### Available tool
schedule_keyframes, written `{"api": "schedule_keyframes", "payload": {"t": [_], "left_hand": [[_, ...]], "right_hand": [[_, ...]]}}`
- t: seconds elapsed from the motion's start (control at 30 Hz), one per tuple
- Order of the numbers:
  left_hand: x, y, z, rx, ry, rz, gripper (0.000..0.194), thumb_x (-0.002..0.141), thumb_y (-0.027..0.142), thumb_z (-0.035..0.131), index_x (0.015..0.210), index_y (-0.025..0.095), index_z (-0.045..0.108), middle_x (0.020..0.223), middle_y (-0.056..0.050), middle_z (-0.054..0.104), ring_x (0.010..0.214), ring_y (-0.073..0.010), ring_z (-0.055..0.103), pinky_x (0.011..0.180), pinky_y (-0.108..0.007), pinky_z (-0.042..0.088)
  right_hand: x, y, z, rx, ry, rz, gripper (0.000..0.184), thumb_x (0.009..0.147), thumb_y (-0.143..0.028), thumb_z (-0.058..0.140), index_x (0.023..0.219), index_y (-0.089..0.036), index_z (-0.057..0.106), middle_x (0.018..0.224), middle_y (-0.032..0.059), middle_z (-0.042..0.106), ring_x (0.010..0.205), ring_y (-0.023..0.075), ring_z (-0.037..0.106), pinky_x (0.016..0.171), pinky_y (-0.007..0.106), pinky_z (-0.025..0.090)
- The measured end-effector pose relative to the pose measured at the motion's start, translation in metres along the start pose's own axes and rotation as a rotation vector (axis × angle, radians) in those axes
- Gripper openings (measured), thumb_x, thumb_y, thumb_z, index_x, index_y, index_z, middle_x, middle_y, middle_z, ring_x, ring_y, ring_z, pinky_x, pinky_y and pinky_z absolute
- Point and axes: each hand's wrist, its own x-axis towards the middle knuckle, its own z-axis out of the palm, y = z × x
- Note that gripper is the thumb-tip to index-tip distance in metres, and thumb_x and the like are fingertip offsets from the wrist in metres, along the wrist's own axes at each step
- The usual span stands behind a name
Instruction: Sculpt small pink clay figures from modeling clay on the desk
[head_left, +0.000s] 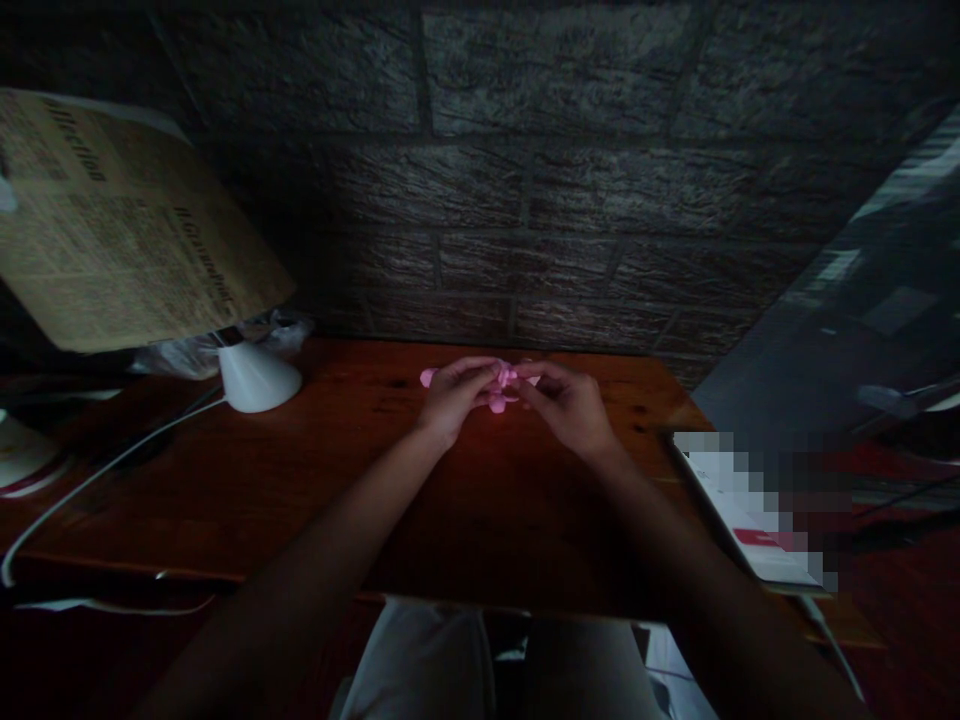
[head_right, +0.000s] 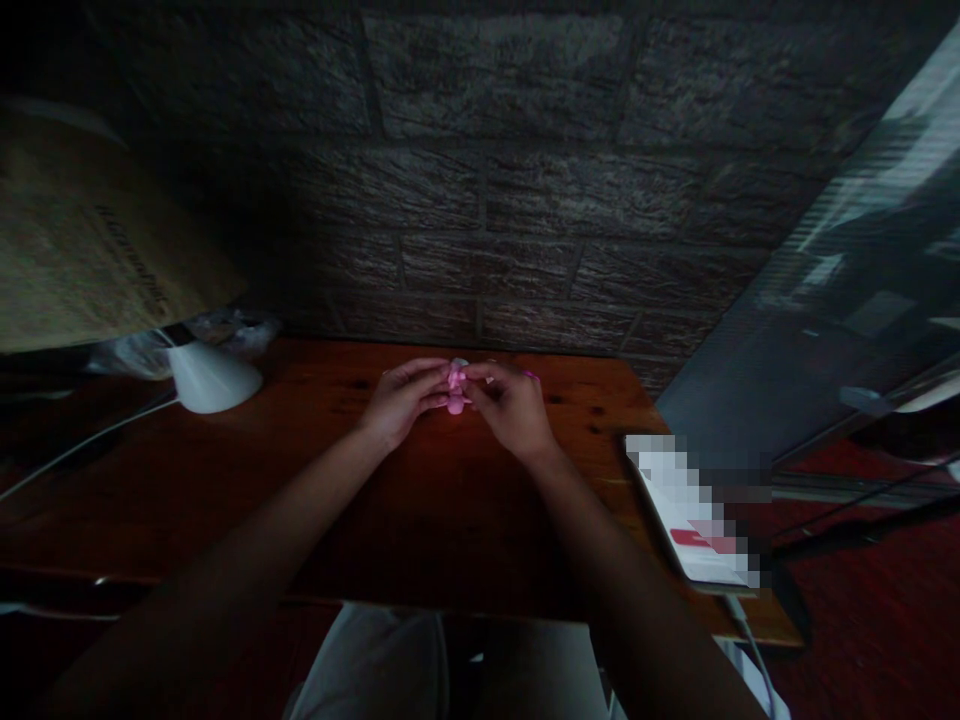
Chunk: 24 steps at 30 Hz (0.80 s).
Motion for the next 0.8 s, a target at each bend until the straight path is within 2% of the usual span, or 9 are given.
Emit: {"api": "schedule_keyframes", "payload": {"t": [0.23, 0.53, 0.8], "left_hand": [[0.0014, -0.0024, -0.0011, -0.018, -0.009, -0.023, 0.022, 0.073, 0.021, 0.084, 0.092, 0.014, 0.075, 0.084, -0.006, 0.078, 0.072, -0.0149, 0.072, 0.068, -0.028, 0.060], [-0.0009, -0.0003, 0.0015, -0.030, 0.002, -0.048, 0.012, 0.078, 0.017, 0.079, 0.089, 0.015, 0.076, 0.084, -0.006, 0.077, 0.071, -0.0145, 0.071, 0.070, -0.029, 0.059], [-0.0002, -0.0019, 0.0003, -0.017, 0.004, -0.044, 0.013, 0.077, 0.018, 0.080, 0.090, 0.016, 0.076, 0.085, -0.006, 0.077, 0.073, -0.0149, 0.071, 0.073, -0.030, 0.060]], "right_hand": [[-0.0007, -0.0008, -0.0008, 0.005, 0.019, 0.020, 0.019, 0.088, -0.035, 0.070, 0.100, -0.023, 0.078, 0.097, 0.0048, 0.081, 0.074, 0.0167, 0.074, 0.070, 0.030, 0.060], [-0.0005, -0.0020, -0.0016, -0.014, 0.028, 0.050, 0.016, 0.087, -0.034, 0.071, 0.097, -0.024, 0.078, 0.092, 0.0037, 0.080, 0.072, 0.0168, 0.072, 0.070, 0.033, 0.060], [-0.0004, -0.0051, -0.0037, -0.072, 0.008, 0.017, 0.018, 0.088, -0.033, 0.069, 0.098, -0.023, 0.079, 0.091, 0.0041, 0.080, 0.076, 0.0177, 0.073, 0.071, 0.032, 0.058]]}}
